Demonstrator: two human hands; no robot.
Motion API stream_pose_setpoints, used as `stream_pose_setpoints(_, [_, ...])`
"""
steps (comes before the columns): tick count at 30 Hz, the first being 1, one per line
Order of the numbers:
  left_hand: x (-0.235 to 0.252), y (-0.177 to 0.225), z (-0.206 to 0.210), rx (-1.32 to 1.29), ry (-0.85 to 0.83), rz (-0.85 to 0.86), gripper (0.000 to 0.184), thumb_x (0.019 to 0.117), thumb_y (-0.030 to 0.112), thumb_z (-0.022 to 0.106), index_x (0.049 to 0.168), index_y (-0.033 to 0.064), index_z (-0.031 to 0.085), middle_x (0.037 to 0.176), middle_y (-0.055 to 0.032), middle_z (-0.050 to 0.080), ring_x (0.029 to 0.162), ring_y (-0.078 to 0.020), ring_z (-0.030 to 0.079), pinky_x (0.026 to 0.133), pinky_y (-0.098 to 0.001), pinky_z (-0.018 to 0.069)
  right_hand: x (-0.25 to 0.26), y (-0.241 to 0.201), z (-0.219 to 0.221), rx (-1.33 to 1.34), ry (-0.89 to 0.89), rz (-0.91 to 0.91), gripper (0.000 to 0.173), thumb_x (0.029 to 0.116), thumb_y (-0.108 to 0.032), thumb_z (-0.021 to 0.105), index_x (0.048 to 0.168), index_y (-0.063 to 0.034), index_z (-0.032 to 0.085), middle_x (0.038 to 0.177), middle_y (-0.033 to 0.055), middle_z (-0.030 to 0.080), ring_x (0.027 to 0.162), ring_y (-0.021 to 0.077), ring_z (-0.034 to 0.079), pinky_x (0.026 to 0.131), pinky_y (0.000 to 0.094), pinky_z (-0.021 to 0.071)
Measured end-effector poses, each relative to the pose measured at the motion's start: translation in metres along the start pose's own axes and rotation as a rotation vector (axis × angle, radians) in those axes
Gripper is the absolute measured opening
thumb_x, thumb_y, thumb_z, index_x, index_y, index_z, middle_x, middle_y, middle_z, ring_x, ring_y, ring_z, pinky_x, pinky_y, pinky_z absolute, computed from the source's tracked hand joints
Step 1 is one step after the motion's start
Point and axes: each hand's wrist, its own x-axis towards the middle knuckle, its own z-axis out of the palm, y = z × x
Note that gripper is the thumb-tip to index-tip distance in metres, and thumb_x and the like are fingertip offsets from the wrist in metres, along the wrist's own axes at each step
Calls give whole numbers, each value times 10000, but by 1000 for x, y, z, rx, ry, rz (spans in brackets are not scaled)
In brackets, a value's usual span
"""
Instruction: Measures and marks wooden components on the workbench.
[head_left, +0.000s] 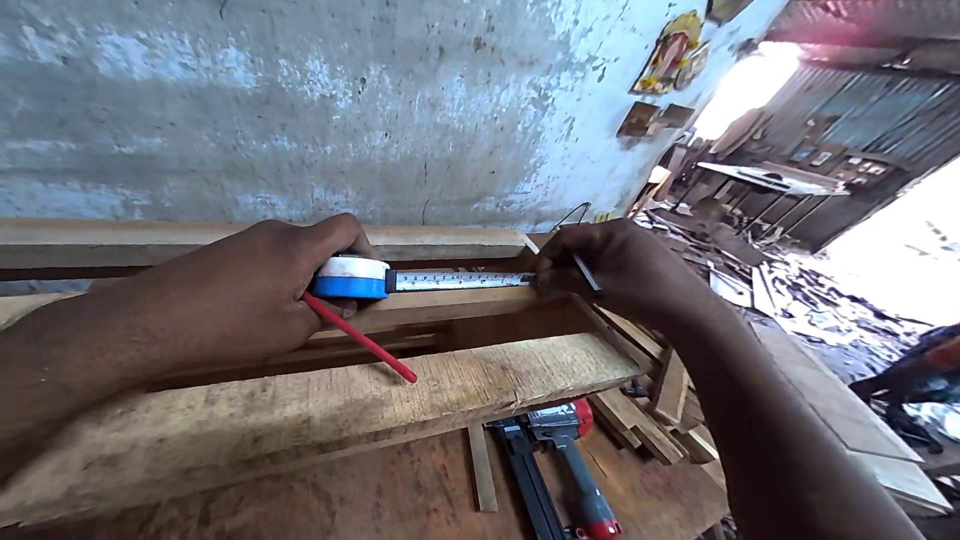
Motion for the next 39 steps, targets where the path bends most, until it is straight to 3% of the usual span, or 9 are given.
stream_pose_setpoints(8, [1,-2,1,13,16,18,414,848,207,761,1213,308,592,854,144,669,679,0,634,570,-261,569,-1,1,0,35,-2,-19,13,891,-173,755,884,-173,745,739,-31,692,632,87,630,561,310,532])
stream_pose_setpoints(15, [2,-4,1,17,21,22,402,857,261,774,1211,324,593,849,153,668,689,13,638,574,-255,574,-1,4,3,55,17,-42,16,894,-150,757,896,-157,743,754,-26,700,647,83,639,575,293,542])
stream_pose_setpoints(20, [3,-3,1,11,24,34,412,855,221,793,1211,283,594,854,132,679,684,-13,647,576,-271,577,-1,5,5,48,39,-52,22,908,-130,733,915,-149,742,763,-25,699,649,85,638,581,303,543])
stream_pose_setpoints(24, [4,-6,1,20,19,28,386,860,264,759,1199,317,583,830,178,663,680,27,631,572,-235,570,-1,5,8,40,60,-48,37,913,-121,729,907,-157,737,757,-35,695,647,74,634,580,287,540])
stream_pose_setpoints(30, [6,-7,2,37,33,49,403,860,247,781,1210,288,585,825,145,673,656,-4,635,547,-255,563,-2,6,11,51,94,-58,39,916,-93,731,929,-130,733,772,-25,697,654,69,635,593,270,544])
stream_pose_setpoints(39, [6,-7,4,56,35,41,387,867,212,753,1206,283,579,830,147,662,660,-8,632,549,-268,568,-4,11,22,47,173,-47,43,909,-110,707,940,-135,724,810,-27,702,713,81,660,652,309,574])
